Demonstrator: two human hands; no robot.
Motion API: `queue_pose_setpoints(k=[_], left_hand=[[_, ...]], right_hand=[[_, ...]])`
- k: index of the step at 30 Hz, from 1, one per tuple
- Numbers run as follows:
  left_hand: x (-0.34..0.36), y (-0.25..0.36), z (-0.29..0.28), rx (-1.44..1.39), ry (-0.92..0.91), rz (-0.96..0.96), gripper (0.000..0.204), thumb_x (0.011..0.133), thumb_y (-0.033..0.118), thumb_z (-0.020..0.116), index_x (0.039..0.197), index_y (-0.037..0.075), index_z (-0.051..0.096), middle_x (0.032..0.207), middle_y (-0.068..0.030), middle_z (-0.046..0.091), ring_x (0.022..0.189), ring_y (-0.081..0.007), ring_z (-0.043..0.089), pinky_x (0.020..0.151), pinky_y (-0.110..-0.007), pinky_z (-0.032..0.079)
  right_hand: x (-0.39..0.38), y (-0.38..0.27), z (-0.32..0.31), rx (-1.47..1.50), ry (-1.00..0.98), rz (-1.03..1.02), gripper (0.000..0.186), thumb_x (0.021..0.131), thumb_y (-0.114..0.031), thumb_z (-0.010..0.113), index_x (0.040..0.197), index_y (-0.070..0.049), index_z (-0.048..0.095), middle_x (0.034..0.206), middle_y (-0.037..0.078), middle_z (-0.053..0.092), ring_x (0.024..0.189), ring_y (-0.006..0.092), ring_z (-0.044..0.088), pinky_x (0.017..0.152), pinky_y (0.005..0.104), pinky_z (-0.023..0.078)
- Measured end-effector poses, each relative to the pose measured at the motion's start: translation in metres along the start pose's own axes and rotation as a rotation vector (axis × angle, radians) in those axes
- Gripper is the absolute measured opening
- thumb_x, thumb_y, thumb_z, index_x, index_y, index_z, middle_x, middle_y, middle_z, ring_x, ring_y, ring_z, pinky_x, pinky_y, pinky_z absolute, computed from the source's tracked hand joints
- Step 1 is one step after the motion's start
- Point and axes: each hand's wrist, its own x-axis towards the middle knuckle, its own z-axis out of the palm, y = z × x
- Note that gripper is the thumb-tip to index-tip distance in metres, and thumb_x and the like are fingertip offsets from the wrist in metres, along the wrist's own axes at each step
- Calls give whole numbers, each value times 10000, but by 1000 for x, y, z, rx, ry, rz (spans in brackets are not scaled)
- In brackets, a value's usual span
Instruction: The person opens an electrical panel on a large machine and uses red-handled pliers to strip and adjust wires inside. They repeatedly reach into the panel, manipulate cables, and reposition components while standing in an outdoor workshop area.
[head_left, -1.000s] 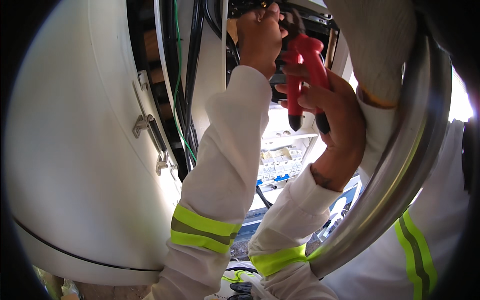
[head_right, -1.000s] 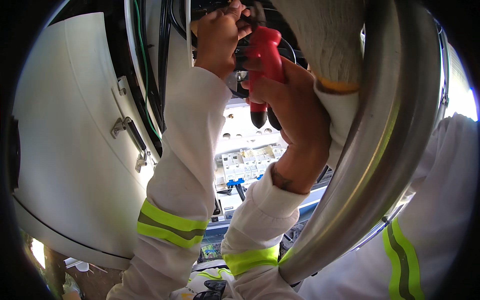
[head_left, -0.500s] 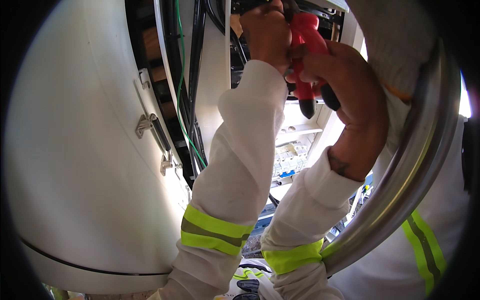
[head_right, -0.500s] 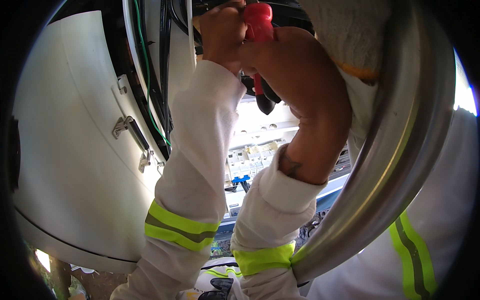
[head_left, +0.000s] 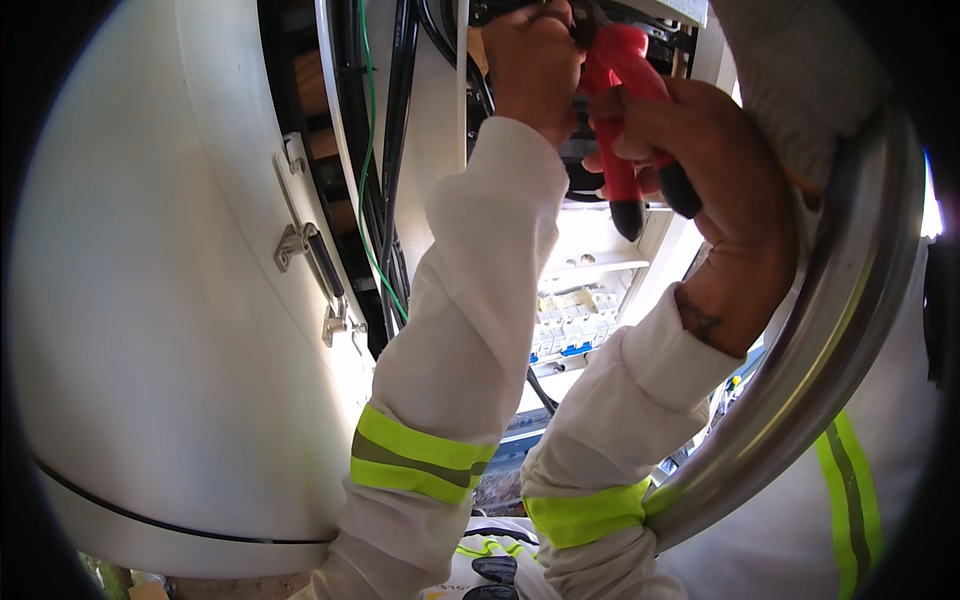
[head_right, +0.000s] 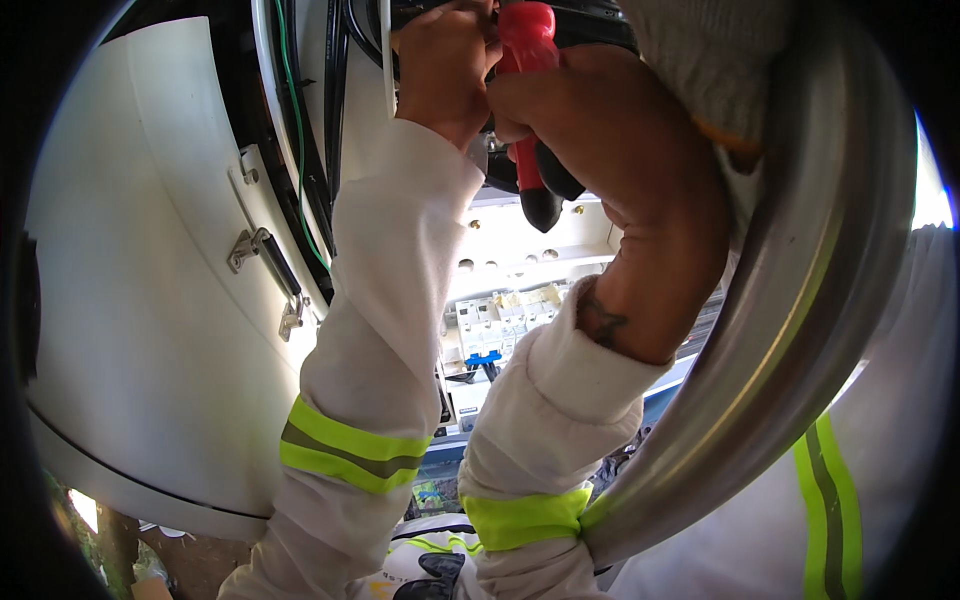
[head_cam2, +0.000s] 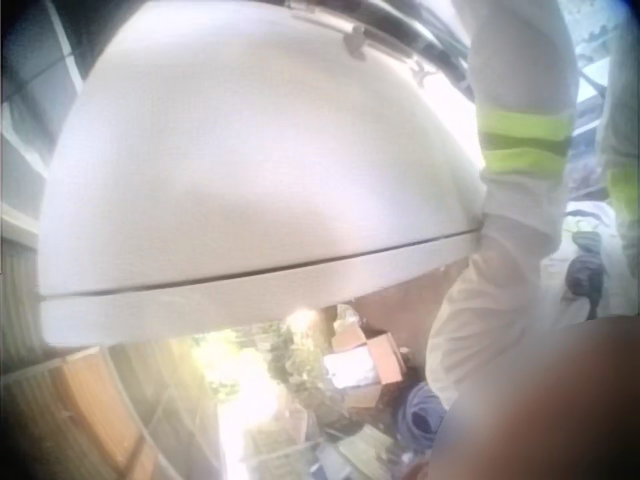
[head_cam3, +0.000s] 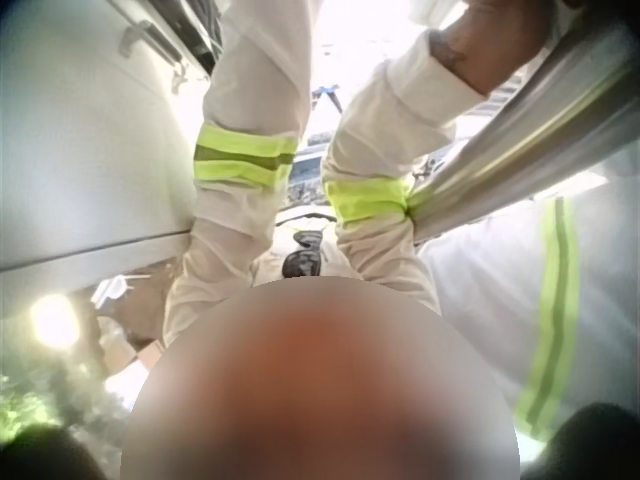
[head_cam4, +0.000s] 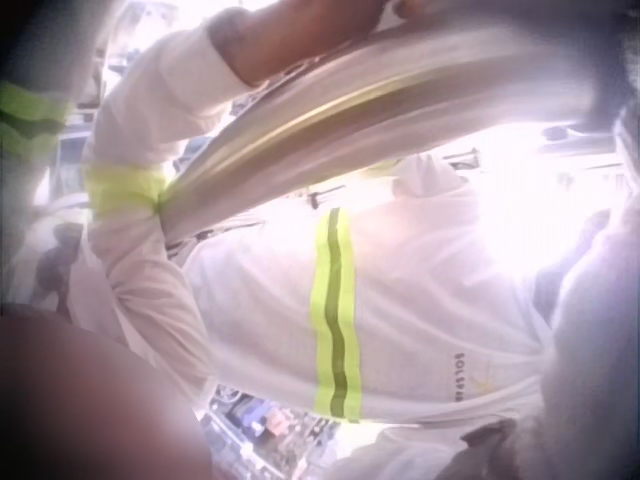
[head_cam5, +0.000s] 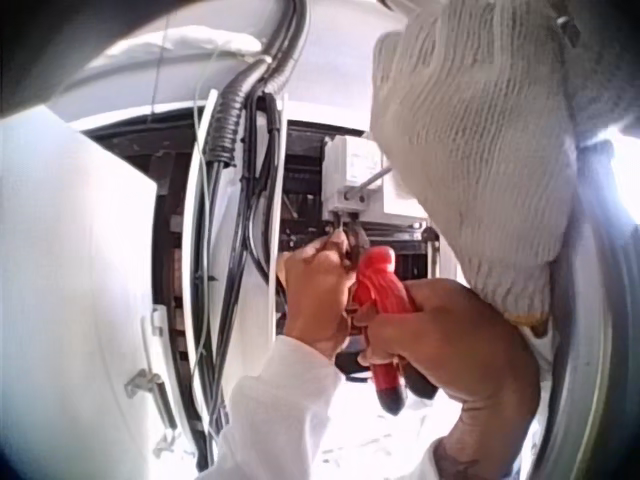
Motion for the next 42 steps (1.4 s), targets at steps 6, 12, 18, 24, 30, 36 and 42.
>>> queue_pose_setpoints(k=[6, 12, 18, 24, 30, 36, 42], left_hand=[[-17, 3, 8, -263, 105, -279, 273, 1037, 228, 450, 1007, 48, 653, 872, -66, 652, 770, -159, 631, 637, -301, 529], [-22, 5, 9, -331, -15, -376, 387, 1036, 416, 490, 1053, 66, 655, 898, -55, 648, 826, -184, 628, 752, -341, 523], [-38, 8, 1, -277, -263, -500, 475, 949, 590, 551, 1048, 137, 656, 889, -30, 645, 759, -153, 617, 690, -289, 501], [-43, 16, 6, -170, -127, -420, 316, 970, 400, 556, 991, 99, 650, 746, -39, 632, 665, -180, 597, 652, -359, 480], [-51, 9, 6, -104, -57, -399, 354, 932, 395, 572, 923, 44, 609, 765, -88, 649, 708, -195, 654, 640, -308, 542], [-72, 11, -17, 143, 61, -370, 360, 950, 400, 584, 965, 41, 604, 811, -79, 626, 725, -196, 634, 695, -315, 544], [-52, 24, -8, 738, 7, -300, 481, 979, 450, 520, 1020, -5, 668, 925, -166, 687, 824, -308, 678, 736, -388, 533]], right_hand=[[-7, -6, 4, 36, 9, -44, 257, 709, -209, 666, 742, 44, 685, 640, 90, 629, 562, 142, 558, 547, 305, 432], [-11, -15, -3, -11, -73, 38, 441, 745, -207, 618, 1103, 43, 678, 912, 134, 721, 776, 242, 726, 726, 315, 567], [-11, -15, -2, -67, -79, 98, 364, 757, -228, 640, 1003, 32, 707, 853, 119, 719, 704, 202, 702, 685, 297, 554], [-9, -7, 6, -144, 55, 106, 319, 757, -224, 659, 965, 15, 701, 825, 90, 700, 668, 167, 646, 654, 281, 490], [-36, 44, 49, 208, 373, -54, 320, 788, -71, 694, 1089, 35, 666, 908, 71, 686, 746, 135, 636, 721, 259, 520], [-41, 77, 91, 216, 478, 2, 399, 817, -36, 606, 1204, 55, 646, 899, 80, 669, 744, 134, 650, 702, 266, 560], [-24, 77, 84, 727, 361, 2, 247, 851, -69, 656, 1074, 36, 669, 860, 79, 676, 755, 142, 655, 703, 305, 556]])
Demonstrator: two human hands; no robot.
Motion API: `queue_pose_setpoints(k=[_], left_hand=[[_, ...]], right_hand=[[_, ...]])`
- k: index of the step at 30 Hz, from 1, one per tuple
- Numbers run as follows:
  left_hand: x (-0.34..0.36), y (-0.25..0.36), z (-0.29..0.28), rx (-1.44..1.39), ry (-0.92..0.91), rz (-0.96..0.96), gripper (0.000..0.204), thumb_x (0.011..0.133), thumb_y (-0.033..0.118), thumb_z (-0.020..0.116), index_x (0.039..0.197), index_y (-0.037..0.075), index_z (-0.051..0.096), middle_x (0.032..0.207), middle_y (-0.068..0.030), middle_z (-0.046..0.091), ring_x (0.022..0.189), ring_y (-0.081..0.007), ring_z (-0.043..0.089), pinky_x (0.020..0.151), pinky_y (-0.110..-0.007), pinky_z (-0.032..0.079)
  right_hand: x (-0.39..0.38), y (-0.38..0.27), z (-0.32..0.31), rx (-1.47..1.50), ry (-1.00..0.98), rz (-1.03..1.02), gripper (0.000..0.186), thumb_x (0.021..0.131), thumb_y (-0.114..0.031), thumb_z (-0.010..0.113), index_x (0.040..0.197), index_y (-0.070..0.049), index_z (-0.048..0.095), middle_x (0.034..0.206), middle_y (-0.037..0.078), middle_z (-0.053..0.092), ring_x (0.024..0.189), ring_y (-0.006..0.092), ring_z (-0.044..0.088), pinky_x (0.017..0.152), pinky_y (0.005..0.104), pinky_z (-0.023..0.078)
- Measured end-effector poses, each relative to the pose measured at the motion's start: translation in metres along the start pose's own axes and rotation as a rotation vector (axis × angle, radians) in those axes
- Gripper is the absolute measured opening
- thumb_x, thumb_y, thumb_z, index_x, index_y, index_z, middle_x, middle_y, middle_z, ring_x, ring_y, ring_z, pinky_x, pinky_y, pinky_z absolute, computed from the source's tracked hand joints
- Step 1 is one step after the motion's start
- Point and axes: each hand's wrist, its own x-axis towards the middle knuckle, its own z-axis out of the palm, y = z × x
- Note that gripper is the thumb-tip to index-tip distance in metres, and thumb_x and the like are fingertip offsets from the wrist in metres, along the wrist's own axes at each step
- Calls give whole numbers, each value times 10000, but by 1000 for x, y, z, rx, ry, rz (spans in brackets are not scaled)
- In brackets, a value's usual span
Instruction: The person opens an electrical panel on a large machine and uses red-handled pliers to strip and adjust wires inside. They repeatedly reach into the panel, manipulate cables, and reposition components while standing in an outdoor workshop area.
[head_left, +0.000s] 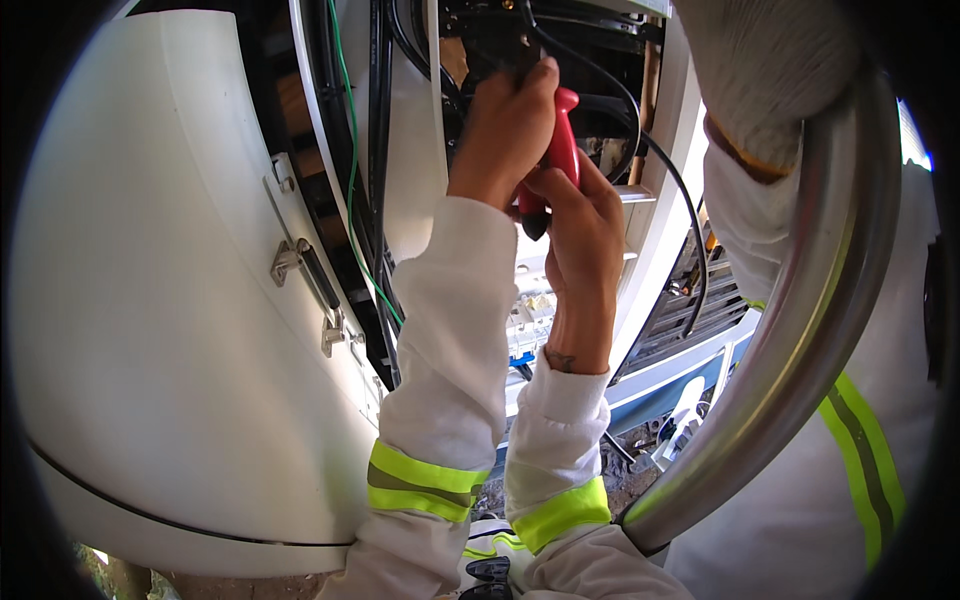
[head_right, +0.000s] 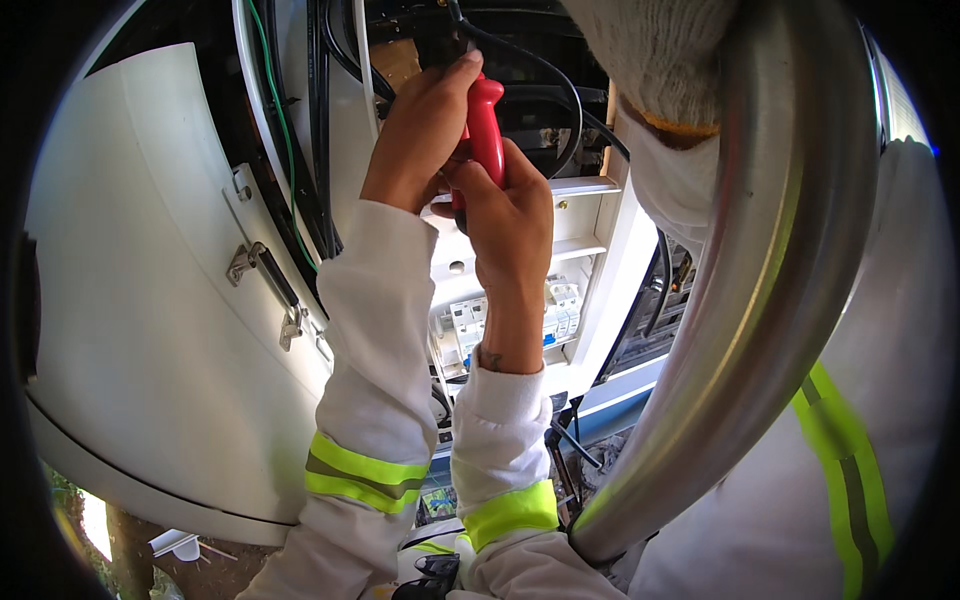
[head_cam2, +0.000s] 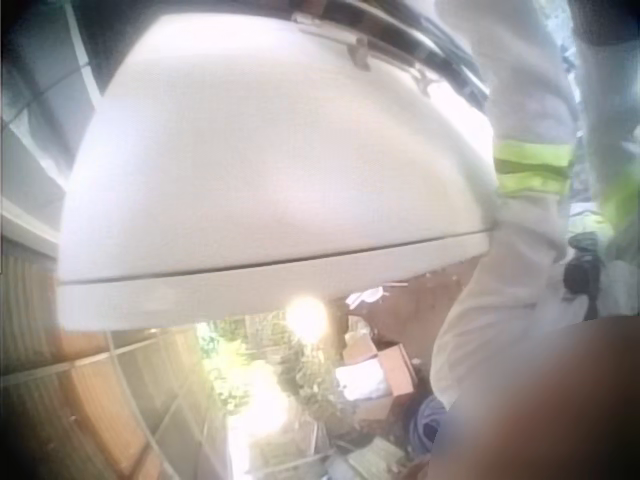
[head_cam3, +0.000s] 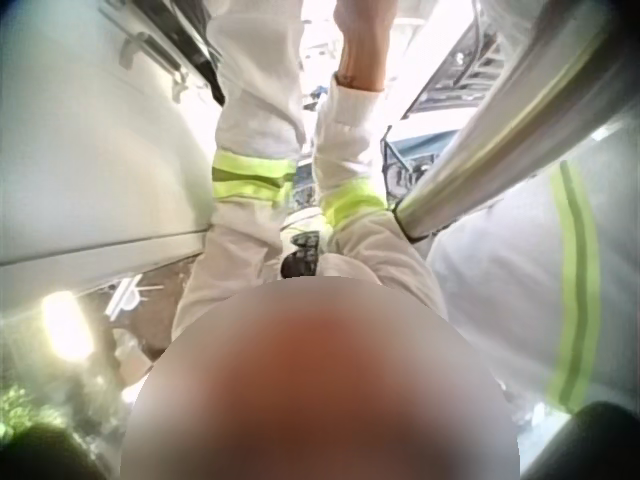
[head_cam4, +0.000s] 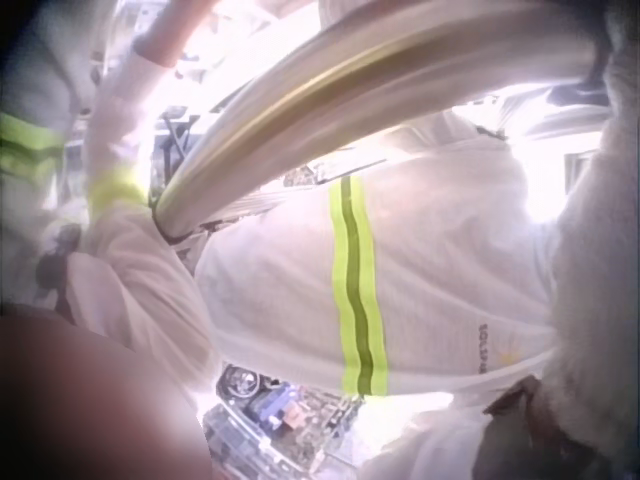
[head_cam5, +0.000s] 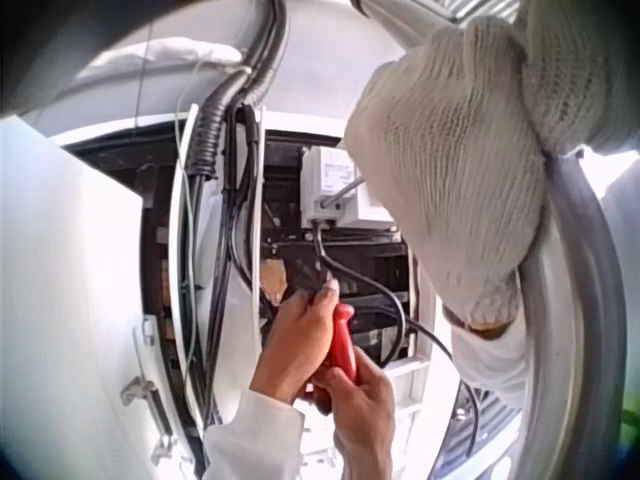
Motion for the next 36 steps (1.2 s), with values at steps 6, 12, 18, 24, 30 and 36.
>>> queue_pose_setpoints(k=[6, 12, 18, 24, 30, 36], left_hand=[[-4, -6, -5, 157, 13, 88, 528, 1014, 454, 387, 1077, 27, 690, 948, -176, 694, 918, -360, 676, 863, -408, 507], [10, -22, 3, 1, -16, -65, 465, 992, 422, 421, 1188, 79, 665, 958, -93, 683, 851, -193, 634, 746, -326, 492], [38, -32, 25, -35, 84, 253, 519, 981, 397, 434, 1186, -34, 636, 1290, -306, 577, 1242, -444, 518, 1065, -431, 399], [8, -39, 37, 410, 117, 456, 595, 932, 566, 556, 1238, 67, 661, 1327, -166, 531, 1184, -382, 583, 1003, -449, 480], [-3, -47, 45, 444, 109, 523, 584, 843, 661, 637, 1140, 164, 709, 1253, -105, 519, 1104, -346, 613, 935, -499, 487], [-21, -49, 48, 509, 199, 545, 462, 906, 535, 626, 799, 102, 747, 987, -61, 614, 836, -344, 634, 842, -473, 467]], right_hand=[[7, 5, -19, 214, -56, 60, 246, 878, -29, 644, 1118, 18, 664, 951, 106, 699, 813, 177, 686, 762, 289, 535], [14, 7, -34, 268, -139, 99, 263, 887, -29, 640, 1139, 47, 638, 961, 153, 703, 818, 227, 708, 752, 312, 544], [-38, 19, -63, 46, 70, -89, 339, 827, -12, 626, 1151, 89, 613, 897, 164, 712, 870, 266, 716, 828, 350, 529], [-56, 44, -70, 182, 376, -294, 403, 658, 101, 515, 1046, 48, 608, 841, 140, 705, 1004, 316, 689, 961, 417, 498], [-64, -38, -82, -616, 346, -135, 231, 787, 86, 584, 999, 4, 625, 862, 103, 741, 796, 134, 664, 736, 255, 466], [25, -123, -71, -1261, 227, -258, 301, 765, -69, 623, 1043, -85, 735, 868, 85, 739, 639, 144, 606, 657, 325, 489]])
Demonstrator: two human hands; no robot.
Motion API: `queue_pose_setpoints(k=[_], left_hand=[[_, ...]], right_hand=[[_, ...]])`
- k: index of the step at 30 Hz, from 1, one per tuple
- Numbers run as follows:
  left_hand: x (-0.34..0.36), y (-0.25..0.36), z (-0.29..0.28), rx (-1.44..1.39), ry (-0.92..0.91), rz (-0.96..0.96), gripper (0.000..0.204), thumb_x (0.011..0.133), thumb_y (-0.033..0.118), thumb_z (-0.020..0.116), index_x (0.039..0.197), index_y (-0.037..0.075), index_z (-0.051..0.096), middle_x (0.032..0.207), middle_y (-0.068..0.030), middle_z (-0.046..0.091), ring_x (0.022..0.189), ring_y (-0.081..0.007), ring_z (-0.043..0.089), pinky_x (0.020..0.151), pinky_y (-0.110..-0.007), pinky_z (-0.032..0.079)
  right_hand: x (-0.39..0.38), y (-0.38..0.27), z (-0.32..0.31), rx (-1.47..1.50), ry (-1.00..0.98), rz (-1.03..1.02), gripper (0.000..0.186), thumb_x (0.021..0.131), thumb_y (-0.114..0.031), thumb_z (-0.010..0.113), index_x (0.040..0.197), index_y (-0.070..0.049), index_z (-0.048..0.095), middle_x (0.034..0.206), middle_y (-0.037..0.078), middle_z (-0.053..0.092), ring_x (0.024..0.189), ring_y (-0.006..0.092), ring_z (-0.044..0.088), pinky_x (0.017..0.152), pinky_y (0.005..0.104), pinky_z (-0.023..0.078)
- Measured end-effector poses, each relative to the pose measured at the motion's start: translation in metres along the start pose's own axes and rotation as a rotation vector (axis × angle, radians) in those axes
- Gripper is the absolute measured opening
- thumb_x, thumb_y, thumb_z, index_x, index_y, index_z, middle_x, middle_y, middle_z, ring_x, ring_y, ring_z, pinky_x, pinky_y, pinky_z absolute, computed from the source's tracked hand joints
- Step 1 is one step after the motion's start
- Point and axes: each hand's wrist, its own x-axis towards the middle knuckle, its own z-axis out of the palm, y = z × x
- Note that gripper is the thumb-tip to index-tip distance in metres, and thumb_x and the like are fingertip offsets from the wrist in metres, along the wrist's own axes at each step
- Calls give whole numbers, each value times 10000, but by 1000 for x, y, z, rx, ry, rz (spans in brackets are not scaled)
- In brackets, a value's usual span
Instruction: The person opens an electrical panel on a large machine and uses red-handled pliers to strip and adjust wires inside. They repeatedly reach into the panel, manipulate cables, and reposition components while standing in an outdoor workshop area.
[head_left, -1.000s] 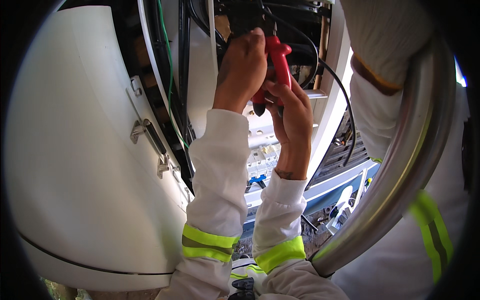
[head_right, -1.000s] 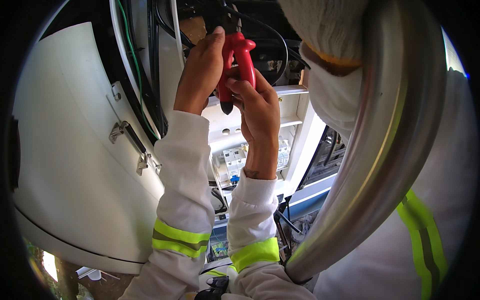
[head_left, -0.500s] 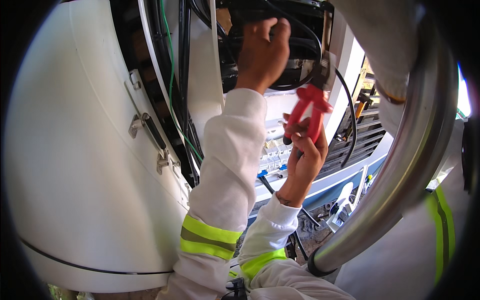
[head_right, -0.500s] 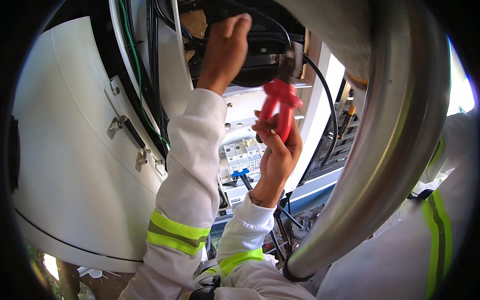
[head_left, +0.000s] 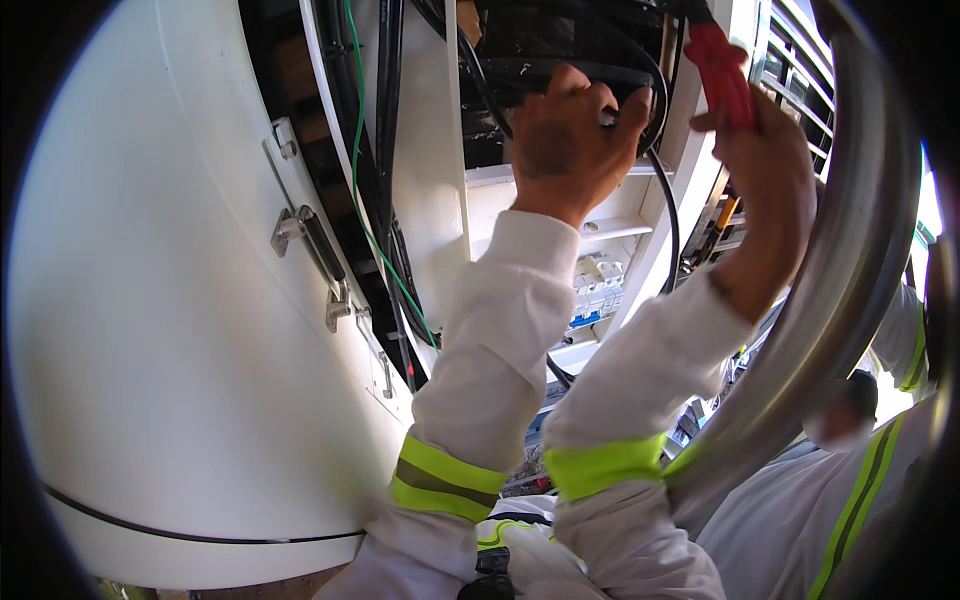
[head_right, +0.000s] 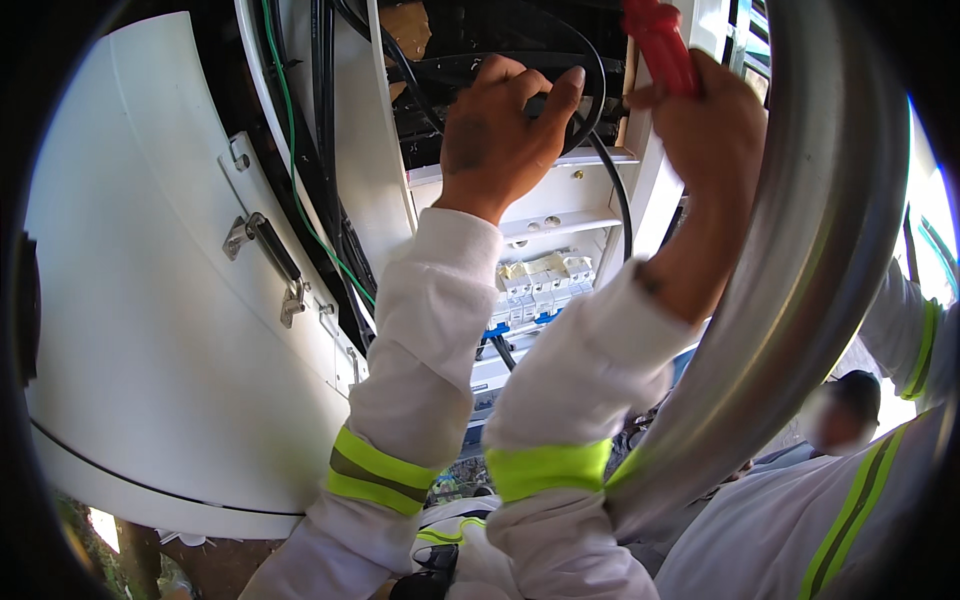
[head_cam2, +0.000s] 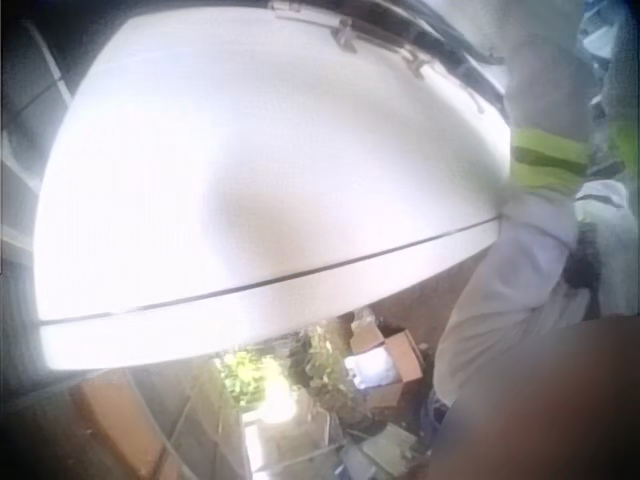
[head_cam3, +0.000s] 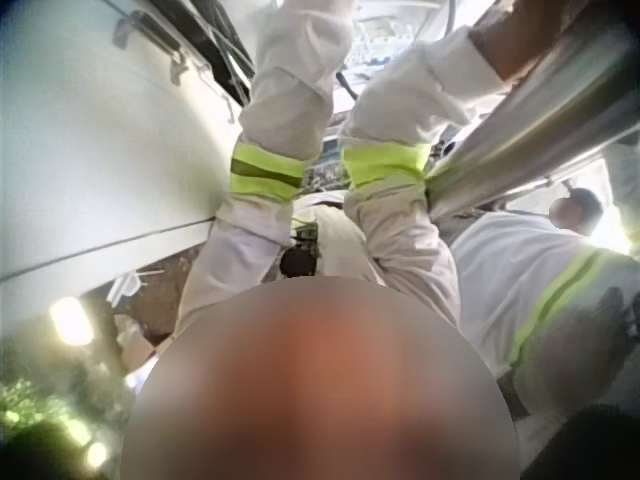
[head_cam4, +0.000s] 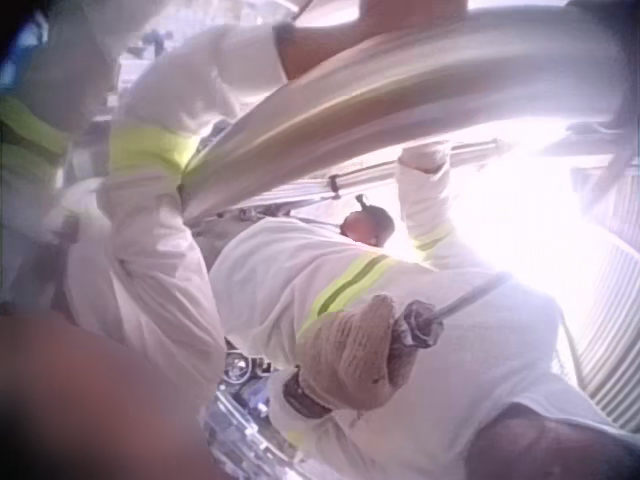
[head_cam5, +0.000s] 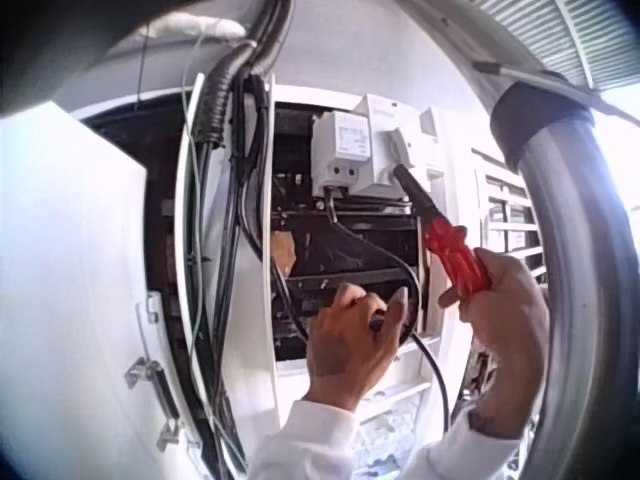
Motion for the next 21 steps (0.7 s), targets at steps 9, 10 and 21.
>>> queue_pose_setpoints(k=[9, 10, 21], left_hand=[[-22, -2, -9, 210, 189, 182, 226, 849, 303, 715, 763, 98, 753, 1155, 58, 630, 1025, -292, 436, 934, -435, 329], [-23, -5, -11, 159, 158, 186, 174, 818, 252, 713, 761, 91, 749, 1189, 58, 635, 1066, -293, 418, 966, -442, 298], [-17, -11, -28, 3, 39, 330, 167, 859, 176, 654, 785, 36, 707, 913, -18, 629, 911, -209, 599, 1031, -418, 335]], right_hand=[[-6, 58, 85, 578, -181, 16, 482, 779, 49, 691, 1249, -52, 658, 938, 33, 713, 829, 107, 612, 774, 295, 498], [-8, 57, 89, 605, -243, -78, 469, 806, 19, 711, 1265, -43, 642, 950, 37, 712, 842, 106, 618, 781, 294, 502], [-9, 39, 121, 1234, -313, -38, 341, 843, -58, 743, 1166, 18, 663, 1001, 95, 717, 888, 150, 666, 799, 295, 535]])
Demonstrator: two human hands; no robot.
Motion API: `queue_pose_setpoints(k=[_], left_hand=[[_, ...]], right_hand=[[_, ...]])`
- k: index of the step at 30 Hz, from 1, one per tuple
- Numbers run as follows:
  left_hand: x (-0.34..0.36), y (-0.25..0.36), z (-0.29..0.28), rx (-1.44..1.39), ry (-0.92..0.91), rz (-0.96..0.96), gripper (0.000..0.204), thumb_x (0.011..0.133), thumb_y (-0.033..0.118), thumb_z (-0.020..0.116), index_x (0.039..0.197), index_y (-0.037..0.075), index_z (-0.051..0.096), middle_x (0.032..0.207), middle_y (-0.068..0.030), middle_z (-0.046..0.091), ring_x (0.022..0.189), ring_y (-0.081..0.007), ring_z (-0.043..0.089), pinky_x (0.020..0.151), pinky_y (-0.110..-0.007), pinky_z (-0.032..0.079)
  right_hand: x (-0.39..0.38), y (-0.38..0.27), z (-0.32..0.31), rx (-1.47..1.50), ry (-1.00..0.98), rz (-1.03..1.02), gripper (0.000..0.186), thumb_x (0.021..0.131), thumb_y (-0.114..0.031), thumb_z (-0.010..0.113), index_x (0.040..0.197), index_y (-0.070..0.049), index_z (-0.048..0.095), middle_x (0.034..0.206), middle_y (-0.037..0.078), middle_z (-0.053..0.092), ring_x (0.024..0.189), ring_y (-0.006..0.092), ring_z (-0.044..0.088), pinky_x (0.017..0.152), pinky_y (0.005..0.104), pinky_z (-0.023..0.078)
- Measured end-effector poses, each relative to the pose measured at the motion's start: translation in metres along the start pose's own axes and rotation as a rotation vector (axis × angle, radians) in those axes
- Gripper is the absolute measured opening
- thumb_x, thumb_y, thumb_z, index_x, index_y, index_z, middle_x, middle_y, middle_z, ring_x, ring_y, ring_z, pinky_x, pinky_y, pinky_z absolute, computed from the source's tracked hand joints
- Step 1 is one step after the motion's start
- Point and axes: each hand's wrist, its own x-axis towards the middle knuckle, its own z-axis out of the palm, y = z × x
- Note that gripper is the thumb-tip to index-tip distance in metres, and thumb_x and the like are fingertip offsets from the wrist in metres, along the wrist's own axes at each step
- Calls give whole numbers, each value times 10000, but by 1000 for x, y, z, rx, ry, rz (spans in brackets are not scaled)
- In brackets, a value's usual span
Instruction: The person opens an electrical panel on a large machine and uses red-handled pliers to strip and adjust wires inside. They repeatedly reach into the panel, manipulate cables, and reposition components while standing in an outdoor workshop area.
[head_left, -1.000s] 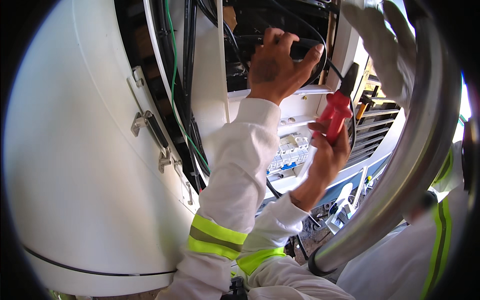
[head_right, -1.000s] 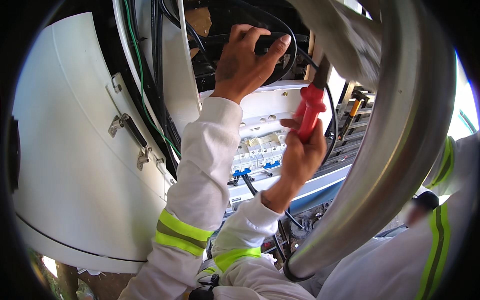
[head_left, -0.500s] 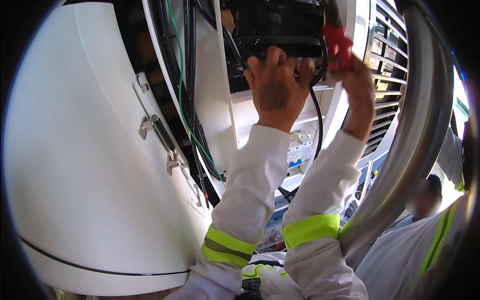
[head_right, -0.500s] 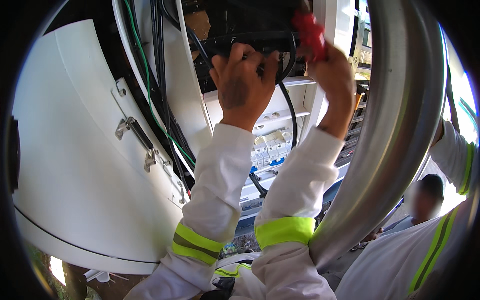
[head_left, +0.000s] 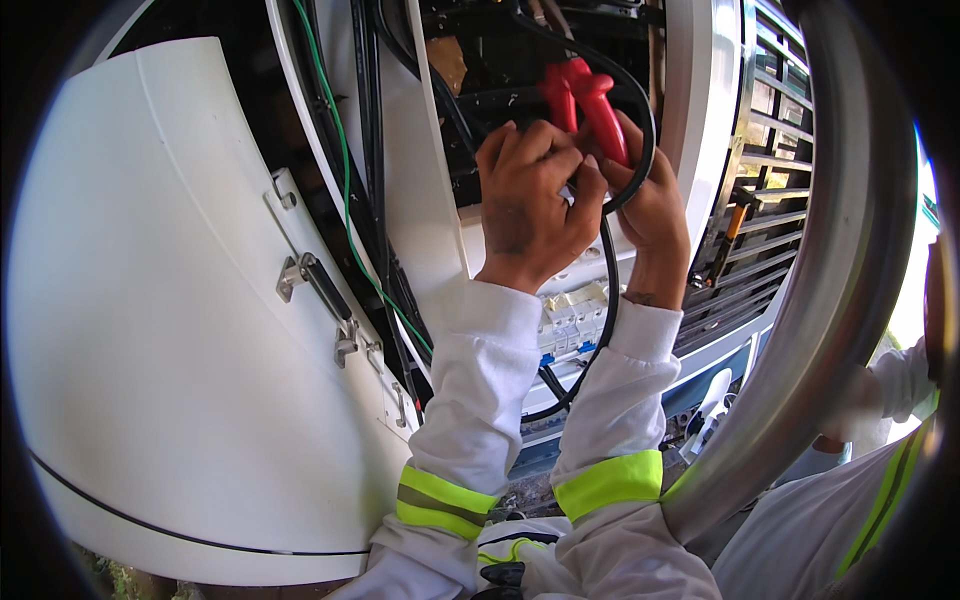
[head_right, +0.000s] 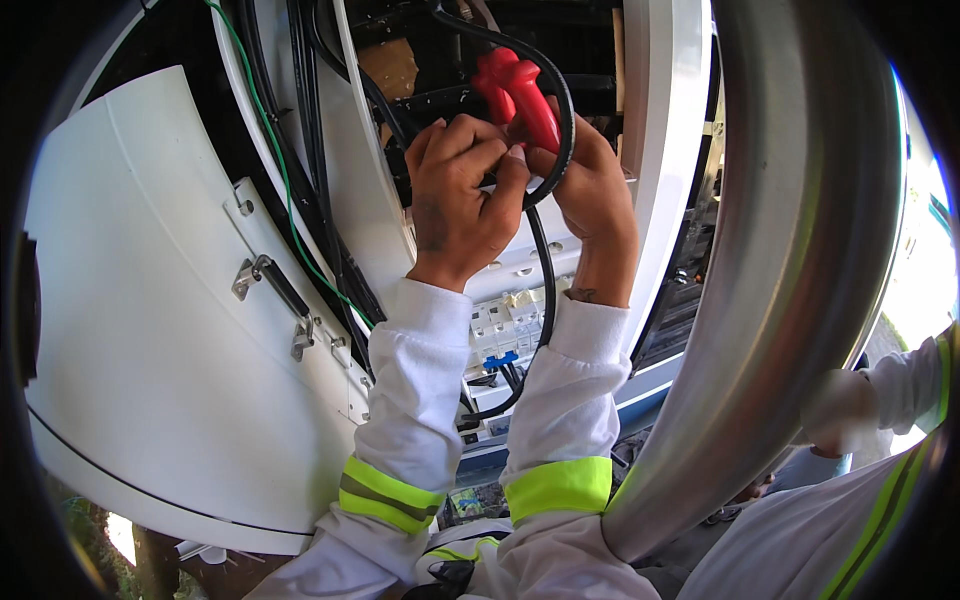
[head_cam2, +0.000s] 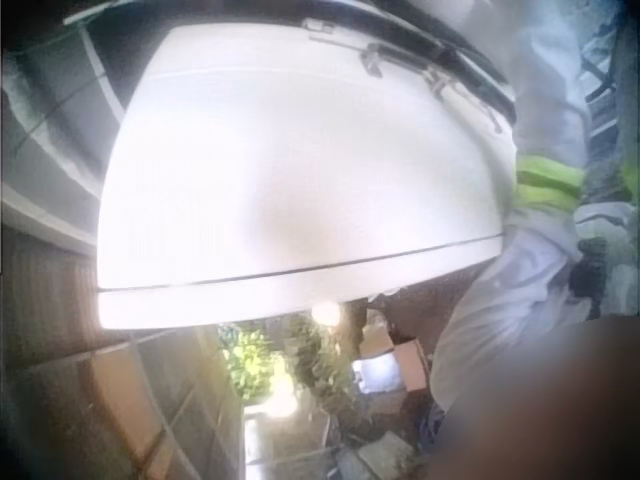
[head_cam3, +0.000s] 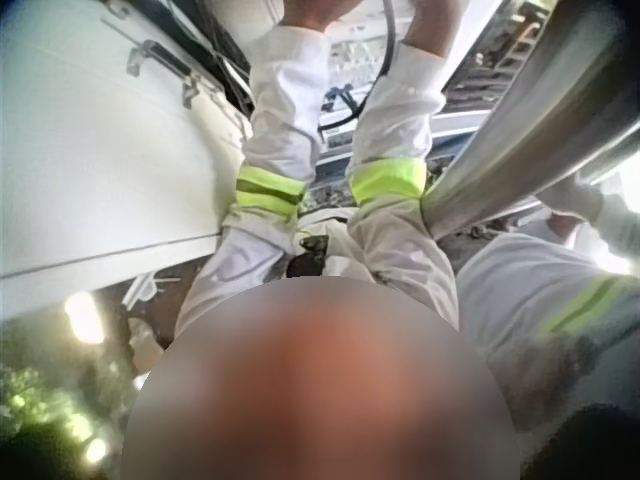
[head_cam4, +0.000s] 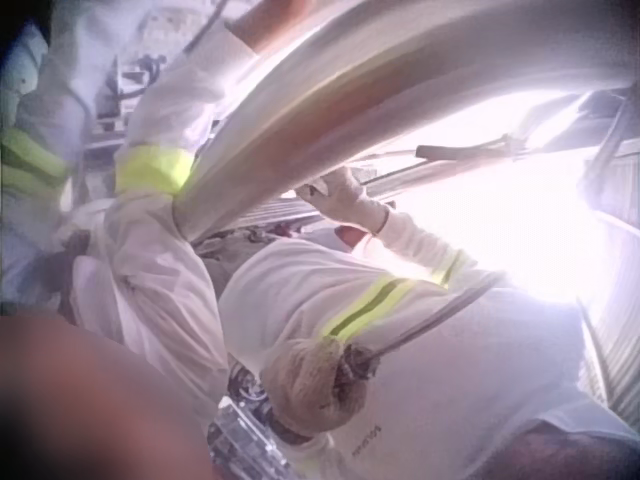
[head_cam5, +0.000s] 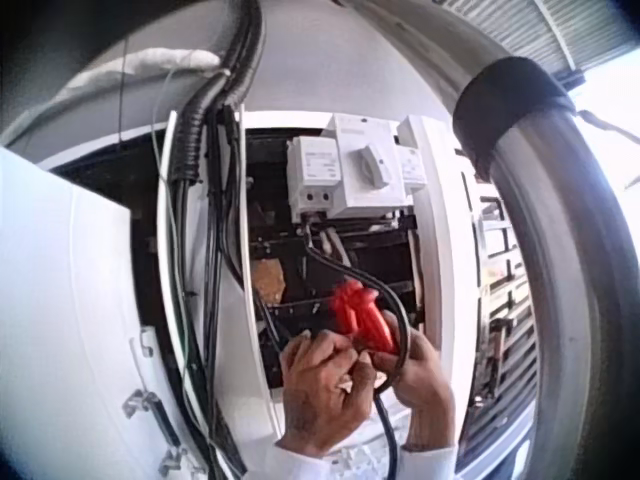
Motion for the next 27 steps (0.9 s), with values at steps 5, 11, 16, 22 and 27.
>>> queue_pose_setpoints(k=[5, 11, 16, 22, 27], left_hand=[[1, 5, -7, -71, 10, -13, 202, 848, 175, 638, 716, 29, 686, 878, -38, 585, 889, -227, 567, 1012, -431, 339], [5, 6, -7, -83, 28, 8, 182, 796, 169, 655, 682, 29, 676, 865, -46, 561, 867, -228, 563, 1003, -435, 337], [3, 3, -11, -92, -14, 4, 162, 807, 168, 682, 740, 20, 687, 885, -45, 569, 928, -229, 537, 921, -398, 368], [3, 3, -14, -146, 1, 1, 121, 769, 140, 697, 745, 23, 684, 868, -51, 557, 856, -227, 544, 834, -396, 396], [4, 2, -13, -143, 15, 29, 98, 761, 119, 695, 719, 34, 671, 868, -48, 558, 810, -217, 543, 803, -378, 399]], right_hand=[[7, 22, 5, 111, -44, -17, 374, 851, -39, 711, 1209, 27, 626, 1004, 72, 688, 868, 127, 652, 770, 262, 537], [1, 22, 21, 88, -18, -75, 372, 806, -3, 633, 1177, 7, 615, 954, 31, 649, 798, 84, 603, 716, 236, 507], [4, 24, 20, 13, -12, -103, 321, 780, -47, 642, 1097, 3, 635, 898, 32, 649, 774, 93, 592, 692, 251, 497], [9, 25, 16, -183, 41, -123, 286, 763, -101, 671, 1030, 1, 651, 817, 60, 641, 727, 127, 584, 669, 291, 486], [9, 26, 15, -325, 80, -162, 308, 750, -121, 715, 1030, -7, 663, 857, 90, 641, 767, 185, 611, 715, 319, 492]])
